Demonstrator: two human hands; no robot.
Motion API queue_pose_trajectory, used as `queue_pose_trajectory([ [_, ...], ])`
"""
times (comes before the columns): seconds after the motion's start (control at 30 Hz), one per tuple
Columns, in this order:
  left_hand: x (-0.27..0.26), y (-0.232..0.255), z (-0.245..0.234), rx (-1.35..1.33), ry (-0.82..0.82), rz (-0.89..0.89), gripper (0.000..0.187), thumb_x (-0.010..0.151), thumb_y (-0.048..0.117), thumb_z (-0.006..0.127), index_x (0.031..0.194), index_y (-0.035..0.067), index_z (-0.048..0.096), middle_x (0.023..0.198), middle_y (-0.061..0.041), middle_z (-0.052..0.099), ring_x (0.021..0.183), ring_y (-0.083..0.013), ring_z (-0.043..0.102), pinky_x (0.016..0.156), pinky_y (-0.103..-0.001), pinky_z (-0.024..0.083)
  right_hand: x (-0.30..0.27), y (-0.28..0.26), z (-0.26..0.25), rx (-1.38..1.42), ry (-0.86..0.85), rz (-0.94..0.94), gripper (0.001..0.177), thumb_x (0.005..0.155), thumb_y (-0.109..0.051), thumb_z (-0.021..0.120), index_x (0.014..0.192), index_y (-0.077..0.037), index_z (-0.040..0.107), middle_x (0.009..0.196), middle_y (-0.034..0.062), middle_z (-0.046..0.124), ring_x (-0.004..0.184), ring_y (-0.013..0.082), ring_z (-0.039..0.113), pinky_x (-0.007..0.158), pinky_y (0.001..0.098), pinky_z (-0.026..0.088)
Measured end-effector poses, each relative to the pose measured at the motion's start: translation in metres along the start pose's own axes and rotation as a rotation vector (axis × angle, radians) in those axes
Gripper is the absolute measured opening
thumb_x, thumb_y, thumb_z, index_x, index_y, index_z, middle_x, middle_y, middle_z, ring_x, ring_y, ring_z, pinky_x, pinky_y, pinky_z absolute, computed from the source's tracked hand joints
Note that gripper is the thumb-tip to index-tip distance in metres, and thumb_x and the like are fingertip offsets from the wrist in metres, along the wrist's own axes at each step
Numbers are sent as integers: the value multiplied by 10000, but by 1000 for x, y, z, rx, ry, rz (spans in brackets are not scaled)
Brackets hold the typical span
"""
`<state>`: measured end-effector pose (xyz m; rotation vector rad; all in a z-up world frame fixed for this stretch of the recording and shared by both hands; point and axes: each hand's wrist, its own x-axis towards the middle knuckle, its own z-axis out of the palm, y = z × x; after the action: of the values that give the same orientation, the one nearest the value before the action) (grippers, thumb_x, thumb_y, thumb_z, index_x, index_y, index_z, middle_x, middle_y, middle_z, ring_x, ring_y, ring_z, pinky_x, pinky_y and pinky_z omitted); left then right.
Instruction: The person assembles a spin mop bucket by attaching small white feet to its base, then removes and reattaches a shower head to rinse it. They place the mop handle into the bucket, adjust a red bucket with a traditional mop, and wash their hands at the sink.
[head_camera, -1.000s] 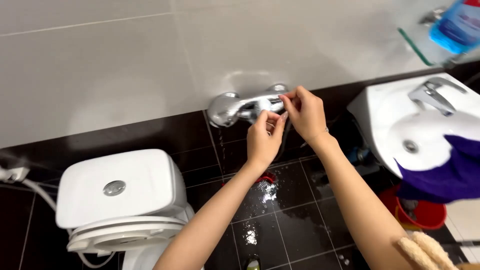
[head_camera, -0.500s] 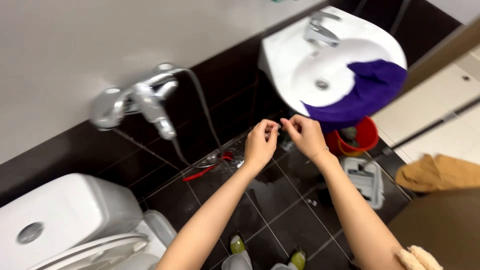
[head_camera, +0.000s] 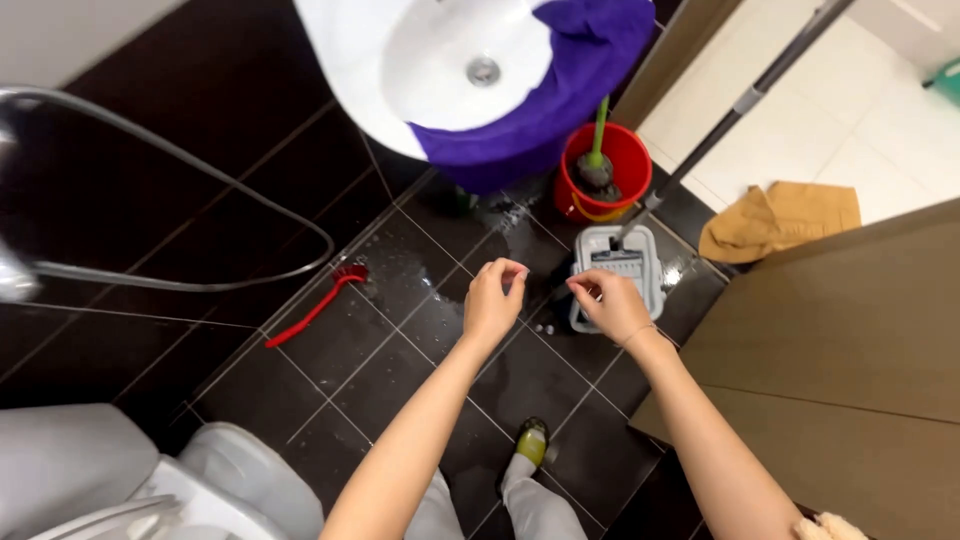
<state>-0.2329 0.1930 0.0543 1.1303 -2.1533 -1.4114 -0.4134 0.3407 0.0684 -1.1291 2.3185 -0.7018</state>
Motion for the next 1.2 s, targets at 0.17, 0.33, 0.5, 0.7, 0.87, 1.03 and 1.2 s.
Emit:
queue_pose_trajectory([
  [0.17, 2, -27, 55, 30, -102, -67, 96, 1023, 263, 702, 1073, 200, 755, 1104, -54, 735, 1128, -314, 753, 958, -472, 612, -15, 78, 40, -25, -3, 142, 192, 970, -221, 756, 1141, -184, 833, 928, 76, 824, 887, 268, 795, 818, 409, 642],
  [0.33, 10, -94, 106, 138, -185, -70, 94, 1024, 278, 701, 1071, 224, 762, 1122, -35, 736, 1149, -330, 742, 997, -501, 587, -37, 156, 121, -40, 18, 299, 193, 949, -268, 765, 1120, -223, 843, 902, 21, 825, 879, 227, 799, 807, 402, 650],
  [0.5, 23, -183, 154, 235, -309, -74, 113, 1037, 339, 686, 1094, 276, 760, 1230, -15, 719, 1227, -344, 701, 1071, -511, 531, -52, 228, 229, 22, 30, 534, 183, 940, -280, 777, 1103, -283, 860, 907, -23, 845, 898, 213, 807, 823, 389, 652],
  [0.7, 54, -312, 226, 302, -375, -76, 129, 1043, 330, 687, 1109, 272, 781, 1255, -19, 726, 1223, -346, 704, 1068, -517, 526, -53, 349, 363, 85, 24, 730, 160, 925, -313, 783, 1058, -307, 872, 928, -40, 862, 935, 222, 821, 842, 394, 649],
  [0.87, 86, -409, 294, 327, -395, -32, 131, 1029, 345, 685, 1102, 288, 778, 1271, -29, 718, 1252, -366, 685, 1081, -536, 510, -24, 432, 430, 185, 115, 787, 193, 933, -287, 762, 1091, -264, 870, 963, 30, 864, 978, 277, 815, 869, 438, 640],
  [1.03, 124, -470, 365, 368, -391, 45, 154, 1018, 375, 695, 1129, 308, 778, 1209, -28, 729, 1218, -351, 708, 1057, -527, 527, 20, 525, 486, 250, 218, 819, 264, 937, -333, 728, 1154, -253, 854, 982, 12, 860, 1008, 248, 810, 893, 425, 631],
  [1.2, 153, -498, 415, 368, -402, 125, 199, 1009, 400, 694, 1171, 313, 770, 1201, -12, 730, 1222, -344, 711, 1067, -536, 517, 63, 637, 542, 469, 367, 759, 287, 943, -271, 706, 1177, -193, 852, 957, 91, 840, 921, 245, 795, 862, 429, 617],
])
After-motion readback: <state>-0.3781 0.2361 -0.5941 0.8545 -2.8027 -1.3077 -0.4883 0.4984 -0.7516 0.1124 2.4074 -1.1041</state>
